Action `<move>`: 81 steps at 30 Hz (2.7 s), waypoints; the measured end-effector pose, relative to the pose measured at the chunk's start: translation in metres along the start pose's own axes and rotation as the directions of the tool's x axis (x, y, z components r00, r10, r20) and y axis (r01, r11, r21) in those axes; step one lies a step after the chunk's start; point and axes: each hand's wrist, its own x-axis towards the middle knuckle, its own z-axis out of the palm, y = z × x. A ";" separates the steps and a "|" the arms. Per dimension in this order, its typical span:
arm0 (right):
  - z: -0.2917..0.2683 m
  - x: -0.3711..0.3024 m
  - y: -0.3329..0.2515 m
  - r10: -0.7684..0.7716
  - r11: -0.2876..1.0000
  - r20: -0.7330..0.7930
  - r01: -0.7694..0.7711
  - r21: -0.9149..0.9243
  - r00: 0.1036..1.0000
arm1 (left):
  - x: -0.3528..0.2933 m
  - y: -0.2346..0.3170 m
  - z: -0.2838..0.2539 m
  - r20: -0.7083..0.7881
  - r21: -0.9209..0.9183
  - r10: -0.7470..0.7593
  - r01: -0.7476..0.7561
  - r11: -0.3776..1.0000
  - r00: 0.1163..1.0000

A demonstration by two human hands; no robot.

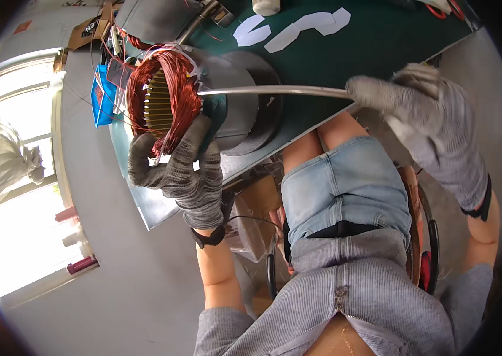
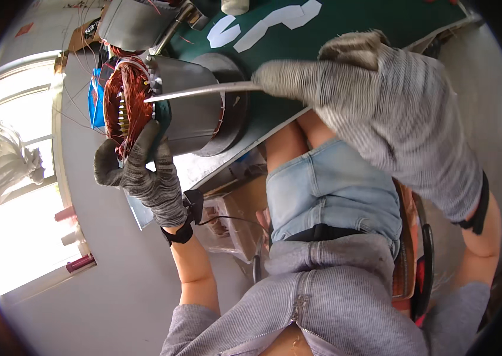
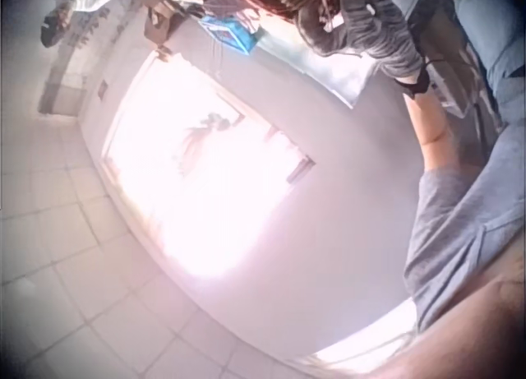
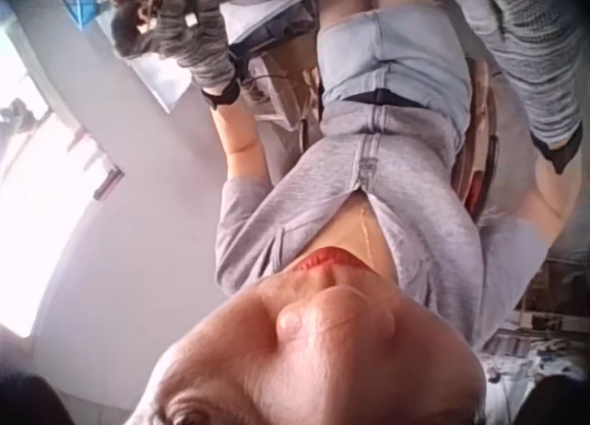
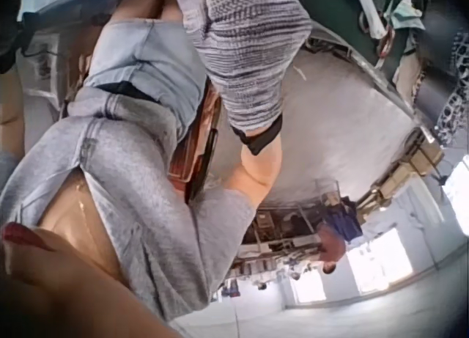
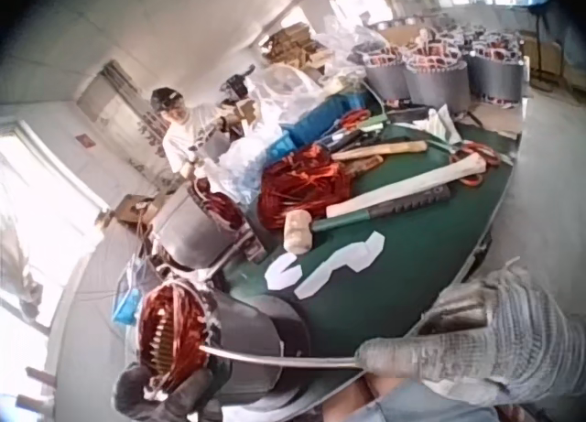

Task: Assembling and securing internal components of an electric motor stator using hand tools.

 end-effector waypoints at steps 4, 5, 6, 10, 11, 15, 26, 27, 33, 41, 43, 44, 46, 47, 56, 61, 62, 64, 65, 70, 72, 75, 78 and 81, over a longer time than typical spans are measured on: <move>-0.008 0.000 -0.001 -0.034 0.996 0.193 0.048 -0.070 0.981 | -0.003 0.001 0.000 0.002 -0.020 0.006 -0.006 1.000 1.000; -0.008 0.002 -0.002 -0.069 0.992 0.145 0.084 -0.098 0.987 | -0.002 0.000 -0.001 -0.004 -0.015 -0.010 0.010 1.000 1.000; -0.010 0.005 -0.003 -0.090 0.988 0.138 0.105 -0.113 0.986 | -0.002 0.000 -0.001 0.008 -0.036 -0.029 0.029 0.999 1.000; -0.020 0.028 -0.013 -0.094 0.984 0.215 0.124 -0.131 0.972 | 0.004 -0.001 -0.004 0.068 -0.067 0.037 -0.033 0.997 0.997; -0.021 0.036 -0.018 -0.083 0.983 0.242 0.119 -0.137 0.967 | 0.006 -0.001 -0.004 0.087 -0.095 0.005 0.003 0.995 0.996; -0.005 0.058 -0.027 0.070 0.998 0.334 -0.068 -0.017 0.940 | 0.008 -0.002 0.002 0.044 -0.110 0.038 -0.033 0.993 0.998; 0.029 0.080 0.026 0.104 0.960 0.318 -0.179 0.216 0.942 | 0.021 0.009 0.002 0.128 -0.075 0.114 -0.105 0.992 0.985; 0.028 0.087 0.029 0.057 0.957 0.329 -0.145 0.249 0.943 | 0.023 0.004 -0.005 0.115 -0.214 0.132 -0.105 0.971 0.985; 0.047 0.085 0.054 0.110 0.970 0.409 -0.188 0.156 0.906 | 0.045 -0.078 0.001 -0.067 -0.468 0.288 -0.285 0.836 0.955; 0.128 0.025 0.083 0.267 0.746 0.260 -0.370 0.554 0.928 | 0.025 -0.070 0.015 -0.146 -0.430 0.154 -0.203 0.880 0.977; 0.108 0.037 0.078 0.259 0.830 0.333 -0.386 0.404 0.906 | 0.020 -0.049 0.012 -0.252 -0.395 0.099 -0.196 0.897 0.963; 0.098 0.046 0.072 0.179 0.874 0.205 -0.251 0.415 0.962 | 0.018 -0.034 0.014 -0.287 -0.352 0.194 -0.291 0.889 0.938; 0.068 0.066 0.057 0.012 0.972 0.206 -0.060 0.229 0.978 | 0.017 -0.009 0.020 -0.146 -0.202 0.233 -0.259 0.944 0.962; 0.047 0.075 0.052 0.025 0.990 0.313 -0.067 0.124 0.949 | 0.018 0.002 0.026 -0.144 -0.070 0.202 -0.214 0.974 0.969; -0.027 0.021 0.006 0.224 0.914 0.329 -0.315 0.257 0.917 | 0.008 0.015 0.039 -0.275 0.031 0.153 -0.150 0.988 0.949; -0.023 0.008 0.003 0.086 0.996 0.256 -0.080 -0.036 0.963 | 0.004 -0.007 0.001 -0.025 -0.108 0.132 -0.134 0.985 0.991; -0.025 0.013 0.004 0.081 0.995 0.295 -0.060 -0.080 0.952 | 0.003 -0.008 -0.001 0.037 -0.100 0.135 -0.131 0.986 0.990; -0.033 0.023 0.004 0.121 0.992 0.313 -0.125 -0.005 0.942 | 0.003 -0.008 0.000 0.053 -0.096 0.108 -0.103 0.990 0.993; -0.035 0.028 0.006 0.151 0.988 0.333 -0.145 -0.045 0.931 | 0.003 -0.005 0.005 -0.053 -0.109 0.132 -0.137 0.985 0.990; -0.035 0.036 0.014 0.086 0.979 0.255 -0.129 0.155 0.963 | 0.005 0.010 0.021 -0.159 -0.085 0.064 -0.078 0.993 0.985; -0.032 0.036 0.017 0.046 0.997 0.296 -0.065 0.053 0.954 | 0.008 0.008 0.013 -0.053 -0.101 0.067 -0.072 0.992 0.996; -0.033 0.042 0.017 -0.039 0.995 0.297 0.010 0.098 0.954 | 0.014 0.000 -0.002 0.090 -0.203 0.084 -0.065 0.977 0.992; -0.039 0.056 0.008 0.004 0.978 0.463 0.093 -0.187 0.887 | 0.018 -0.005 -0.009 0.178 -0.096 0.127 -0.111 0.989 0.976; -0.027 0.073 -0.001 -0.078 0.960 0.383 0.173 -0.222 0.921 | 0.021 -0.004 -0.008 0.175 -0.180 0.131 -0.099 0.979 0.976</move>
